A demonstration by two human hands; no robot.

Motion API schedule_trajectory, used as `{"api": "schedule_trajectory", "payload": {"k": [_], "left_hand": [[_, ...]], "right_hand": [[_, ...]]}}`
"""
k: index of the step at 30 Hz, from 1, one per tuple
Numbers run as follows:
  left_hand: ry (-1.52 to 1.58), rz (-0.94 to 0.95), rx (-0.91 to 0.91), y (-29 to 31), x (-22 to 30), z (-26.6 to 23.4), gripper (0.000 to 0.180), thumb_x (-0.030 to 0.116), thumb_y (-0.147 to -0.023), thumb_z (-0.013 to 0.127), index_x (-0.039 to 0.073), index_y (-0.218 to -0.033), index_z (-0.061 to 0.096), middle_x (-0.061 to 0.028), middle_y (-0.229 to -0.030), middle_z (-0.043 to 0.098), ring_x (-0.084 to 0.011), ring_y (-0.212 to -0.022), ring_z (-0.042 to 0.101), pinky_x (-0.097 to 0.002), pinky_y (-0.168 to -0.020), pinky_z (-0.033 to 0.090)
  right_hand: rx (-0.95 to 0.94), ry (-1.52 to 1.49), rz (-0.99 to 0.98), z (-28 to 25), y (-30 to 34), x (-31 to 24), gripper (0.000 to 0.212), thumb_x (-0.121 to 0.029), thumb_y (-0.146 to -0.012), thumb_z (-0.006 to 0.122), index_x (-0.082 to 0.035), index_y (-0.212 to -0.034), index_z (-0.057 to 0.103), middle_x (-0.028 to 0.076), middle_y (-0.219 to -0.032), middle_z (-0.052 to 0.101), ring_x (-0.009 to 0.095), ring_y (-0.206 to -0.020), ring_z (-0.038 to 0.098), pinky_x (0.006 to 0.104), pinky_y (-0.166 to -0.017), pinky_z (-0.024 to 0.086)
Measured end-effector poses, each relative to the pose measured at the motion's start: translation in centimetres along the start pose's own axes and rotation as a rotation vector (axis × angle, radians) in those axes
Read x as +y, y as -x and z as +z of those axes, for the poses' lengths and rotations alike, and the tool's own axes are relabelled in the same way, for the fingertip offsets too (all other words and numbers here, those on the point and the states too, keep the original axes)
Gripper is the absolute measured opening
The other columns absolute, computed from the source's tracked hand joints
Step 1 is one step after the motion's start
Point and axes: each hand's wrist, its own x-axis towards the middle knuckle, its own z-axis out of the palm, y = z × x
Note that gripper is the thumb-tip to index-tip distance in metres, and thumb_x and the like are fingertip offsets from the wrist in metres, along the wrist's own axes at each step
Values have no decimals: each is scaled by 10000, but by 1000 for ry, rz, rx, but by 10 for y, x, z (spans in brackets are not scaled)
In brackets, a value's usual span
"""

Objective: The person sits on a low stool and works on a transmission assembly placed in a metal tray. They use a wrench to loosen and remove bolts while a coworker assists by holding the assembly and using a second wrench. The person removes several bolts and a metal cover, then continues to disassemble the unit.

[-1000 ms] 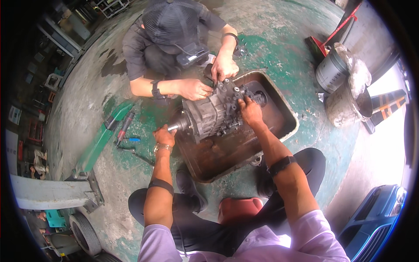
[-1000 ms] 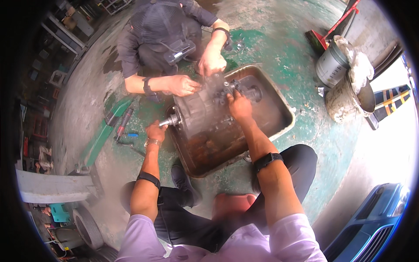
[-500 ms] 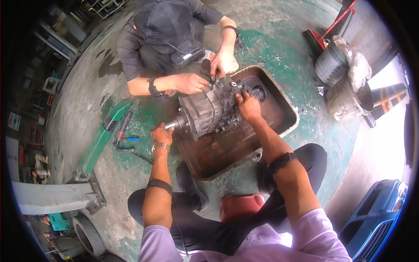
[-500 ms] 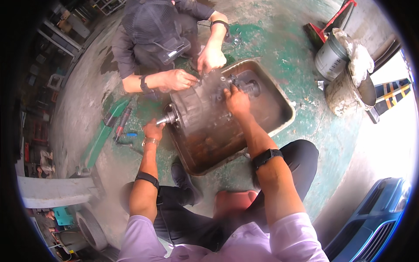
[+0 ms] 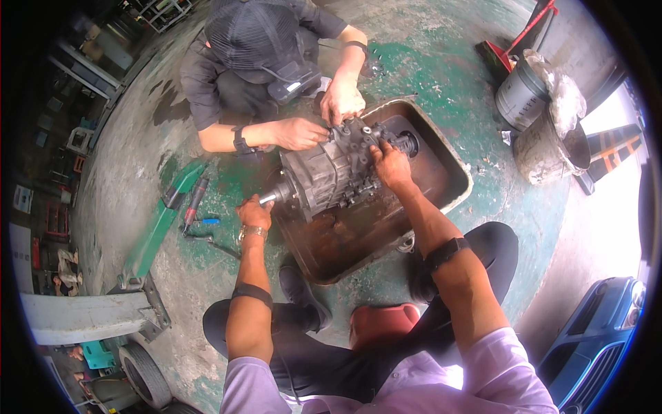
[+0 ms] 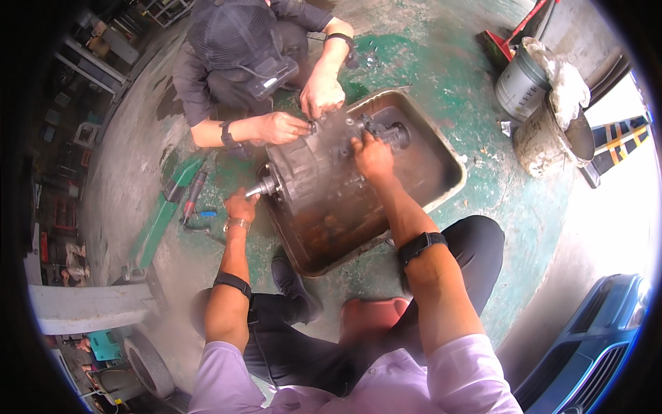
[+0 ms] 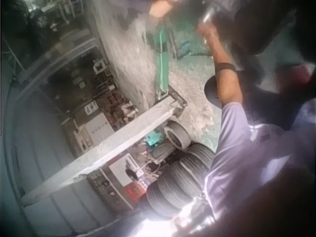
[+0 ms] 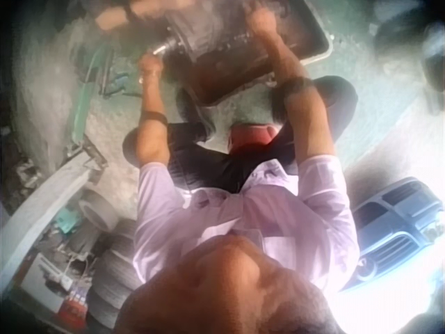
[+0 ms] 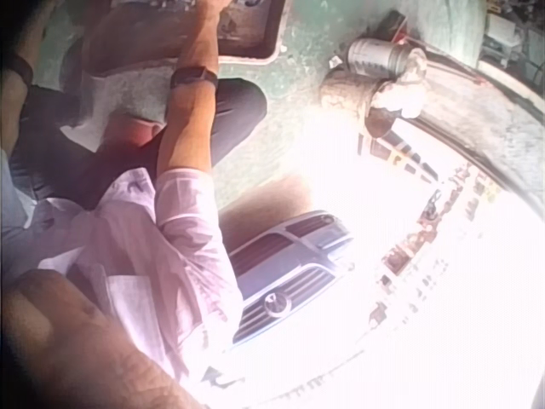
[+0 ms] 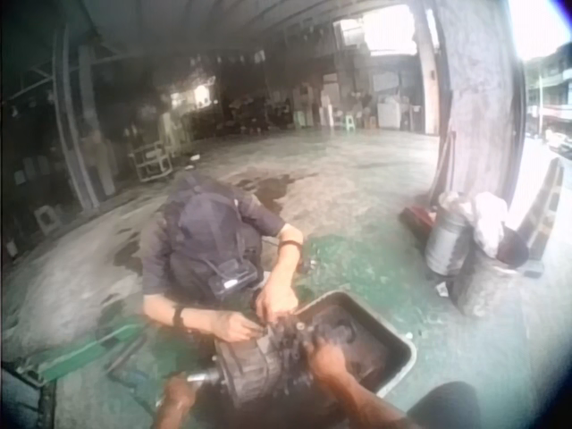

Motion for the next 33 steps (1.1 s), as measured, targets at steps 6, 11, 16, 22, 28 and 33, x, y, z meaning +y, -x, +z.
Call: {"api": "schedule_trajectory", "payload": {"k": [6, 11, 16, 22, 28, 33], "left_hand": [[-11, 26, 39, -1, 1, 0, 495, 385, -770, 690, 27, -1100, 596, -193, -978, 643, -348, -953, 587, -430, -883, 385], [21, 5, -5, -4, -1, 3, 421, 343, -765, 702, 43, -1047, 612, -196, -997, 626, -365, -962, 544, -424, -862, 402], [48, 31, 44, -5, -5, 8, 381, 327, -761, 710, 62, -1021, 621, -189, -993, 622, -377, -964, 517, -424, -857, 408], [-31, 89, 93, -6, -9, 10, 393, 390, -790, 661, 40, -959, 597, -170, -893, 649, -352, -889, 593, -444, -813, 392], [-9, 111, 85, -4, -6, 4, 385, 384, -795, 657, 39, -952, 589, -178, -881, 642, -364, -876, 588, -450, -820, 391], [-18, 83, 72, -3, -2, 0, 377, 374, -787, 670, 33, -927, 588, -191, -881, 635, -371, -873, 584, -453, -808, 411]], "right_hand": [[-1, -13, -10, 1, -2, 2, 531, -451, -899, 417, -93, -1285, 488, 232, -1225, 525, 410, -1134, 479, 445, -1000, 340], [-7, -41, -18, 2, -4, 3, 520, -448, -897, 420, -89, -1265, 498, 246, -1214, 526, 429, -1119, 482, 457, -974, 366], [-8, -30, -18, 3, -5, 2, 514, -448, -895, 425, -98, -1263, 498, 259, -1206, 525, 437, -1111, 485, 464, -965, 376], [-2, -9, -2, 4, -4, 0, 516, -454, -902, 418, -102, -1271, 495, 252, -1216, 523, 437, -1121, 481, 460, -981, 366], [4, -13, 1, 0, -3, -2, 527, -458, -904, 420, -89, -1272, 501, 241, -1218, 527, 412, -1140, 480, 444, -992, 359], [-2, 3, 2, -3, -1, -4, 538, -458, -907, 426, -67, -1268, 504, 251, -1216, 525, 393, -1152, 480, 432, -986, 367]]}}
